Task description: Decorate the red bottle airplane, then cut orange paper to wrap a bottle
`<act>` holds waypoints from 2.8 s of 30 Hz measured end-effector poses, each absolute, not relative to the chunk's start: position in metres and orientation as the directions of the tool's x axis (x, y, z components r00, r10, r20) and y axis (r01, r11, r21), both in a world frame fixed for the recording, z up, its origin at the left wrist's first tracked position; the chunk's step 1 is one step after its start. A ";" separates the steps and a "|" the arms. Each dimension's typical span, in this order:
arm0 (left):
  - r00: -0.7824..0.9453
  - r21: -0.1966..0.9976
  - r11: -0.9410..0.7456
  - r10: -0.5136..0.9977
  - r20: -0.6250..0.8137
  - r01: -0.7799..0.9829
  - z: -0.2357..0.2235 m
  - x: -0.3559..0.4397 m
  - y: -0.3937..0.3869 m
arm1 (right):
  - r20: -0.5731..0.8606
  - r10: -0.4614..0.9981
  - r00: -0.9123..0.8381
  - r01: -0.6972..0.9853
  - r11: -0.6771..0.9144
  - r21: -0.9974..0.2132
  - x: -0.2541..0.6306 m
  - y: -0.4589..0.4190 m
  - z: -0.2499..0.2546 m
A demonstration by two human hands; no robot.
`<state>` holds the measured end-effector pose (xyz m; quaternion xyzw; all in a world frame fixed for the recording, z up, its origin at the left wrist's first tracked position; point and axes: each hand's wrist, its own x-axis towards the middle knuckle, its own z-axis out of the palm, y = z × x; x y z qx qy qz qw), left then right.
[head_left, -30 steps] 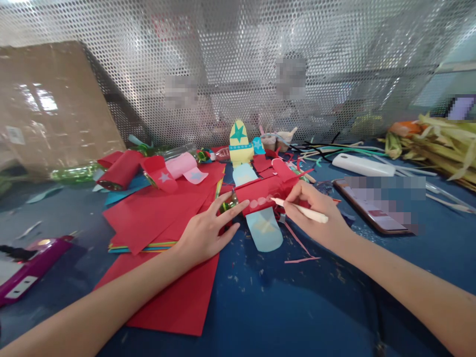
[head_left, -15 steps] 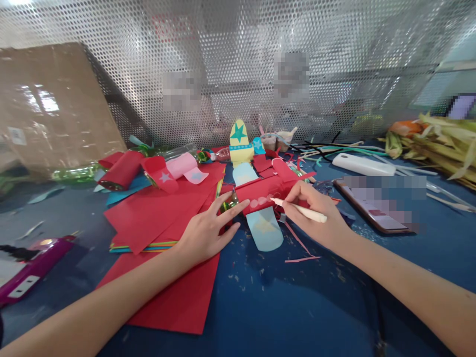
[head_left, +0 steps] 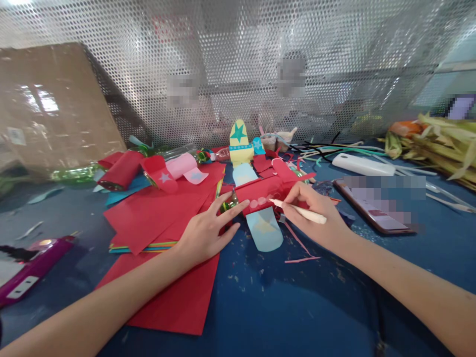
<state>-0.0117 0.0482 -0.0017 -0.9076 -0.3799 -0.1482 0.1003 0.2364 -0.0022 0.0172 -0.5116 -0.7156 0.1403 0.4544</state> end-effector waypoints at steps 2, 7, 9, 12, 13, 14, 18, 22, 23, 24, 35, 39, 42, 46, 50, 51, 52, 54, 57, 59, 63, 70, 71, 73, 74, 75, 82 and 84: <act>0.666 -0.069 -0.690 0.662 0.344 0.721 -0.001 -0.012 0.048 | 0.501 0.864 -0.052 0.604 0.427 -0.673 0.237 -0.003 0.017; 0.664 -0.068 -0.686 0.668 0.336 0.725 -0.001 -0.011 0.048 | 0.517 0.854 -0.055 0.617 0.437 -0.654 0.238 -0.005 0.019; 0.662 -0.064 -0.685 0.671 0.333 0.726 -0.001 -0.011 0.048 | 0.518 0.854 -0.044 0.622 0.429 -0.655 0.238 -0.005 0.020; 0.658 -0.061 -0.681 0.675 0.333 0.730 0.000 -0.011 0.048 | 0.521 0.852 -0.046 0.623 0.432 -0.652 0.237 -0.004 0.020; 0.658 -0.062 -0.681 0.675 0.332 0.730 -0.001 -0.011 0.048 | 0.520 0.852 -0.053 0.620 0.436 -0.652 0.237 -0.004 0.019; 0.659 -0.062 -0.682 0.675 0.332 0.729 -0.001 -0.011 0.048 | 0.520 0.852 -0.058 0.616 0.440 -0.653 0.237 -0.003 0.019; 0.665 -0.058 -0.690 0.667 0.336 0.721 0.000 -0.011 0.048 | 0.519 0.853 -0.049 0.608 0.438 -0.663 0.237 -0.003 0.017; 0.666 -0.059 -0.693 0.660 0.348 0.719 0.000 -0.011 0.048 | 0.521 0.852 -0.047 0.614 0.436 -0.658 0.237 -0.005 0.018; 0.665 -0.059 -0.693 0.660 0.349 0.719 0.000 -0.011 0.047 | 0.520 0.853 -0.042 0.616 0.432 -0.659 0.237 -0.005 0.018; 0.664 -0.057 -0.693 0.661 0.349 0.719 -0.001 -0.011 0.047 | 0.521 0.853 -0.035 0.617 0.429 -0.660 0.237 -0.006 0.019; 0.661 -0.057 -0.686 0.672 0.335 0.726 0.000 -0.011 0.048 | 0.518 0.855 -0.031 0.619 0.424 -0.661 0.238 -0.005 0.018; 0.660 -0.065 -0.682 0.674 0.332 0.729 -0.001 -0.011 0.048 | 0.504 0.862 -0.054 0.605 0.430 -0.670 0.238 -0.004 0.017; 0.658 -0.060 -0.680 0.678 0.328 0.731 -0.001 -0.011 0.048 | 0.506 0.861 -0.039 0.603 0.424 -0.675 0.238 -0.004 0.018; 0.659 -0.057 -0.680 0.680 0.322 0.731 0.000 -0.011 0.047 | 0.497 0.867 -0.030 0.613 0.408 -0.676 0.237 -0.004 0.019; 0.659 -0.059 -0.681 0.678 0.325 0.730 0.000 -0.010 0.047 | 0.474 0.879 -0.043 0.604 0.401 -0.689 0.237 -0.004 0.018; 0.660 -0.058 -0.682 0.678 0.324 0.729 0.000 -0.011 0.047 | 0.469 0.882 -0.041 0.597 0.398 -0.696 0.237 -0.004 0.017; 0.661 -0.058 -0.683 0.678 0.322 0.728 0.000 -0.011 0.047 | 0.464 0.885 -0.040 0.592 0.396 -0.702 0.237 -0.004 0.017; 0.661 -0.060 -0.682 0.679 0.318 0.729 0.000 -0.011 0.047 | 0.468 0.883 -0.044 0.594 0.400 -0.698 0.237 -0.004 0.017; 0.660 -0.064 -0.679 0.681 0.319 0.732 0.000 -0.011 0.047 | 0.477 0.877 -0.054 0.607 0.408 -0.682 0.236 -0.005 0.019; 0.660 -0.062 -0.681 0.678 0.323 0.730 0.000 -0.011 0.047 | 0.466 0.883 -0.054 0.603 0.401 -0.690 0.236 -0.006 0.020; 0.661 -0.048 -0.690 0.668 0.340 0.722 0.000 -0.010 0.048 | 0.502 0.864 0.040 0.563 0.396 -0.726 0.239 -0.005 0.020; 0.663 -0.041 -0.693 0.668 0.340 0.719 0.000 -0.010 0.048 | 0.499 0.862 0.091 0.545 0.376 -0.749 0.245 -0.001 0.017; 0.661 -0.039 -0.692 0.669 0.339 0.721 0.000 -0.010 0.048 | 0.496 0.864 0.084 0.552 0.374 -0.745 0.245 -0.001 0.017; 0.658 -0.036 -0.689 0.672 0.341 0.723 -0.001 -0.010 0.048 | 0.502 0.861 0.075 0.563 0.379 -0.734 0.244 -0.001 0.018; 0.658 -0.035 -0.690 0.672 0.340 0.723 -0.001 -0.011 0.048 | 0.508 0.858 0.075 0.569 0.381 -0.729 0.243 -0.002 0.018; 0.658 -0.034 -0.690 0.673 0.339 0.723 -0.001 -0.011 0.047 | 0.510 0.857 0.075 0.575 0.380 -0.724 0.243 -0.002 0.018; 0.661 -0.038 -0.691 0.673 0.331 0.722 0.001 -0.010 0.047 | 0.494 0.866 0.075 0.610 0.353 -0.710 0.243 -0.001 0.018; 0.659 -0.033 -0.688 0.678 0.325 0.725 0.001 -0.010 0.047 | 0.497 0.864 0.076 0.613 0.353 -0.707 0.243 -0.001 0.018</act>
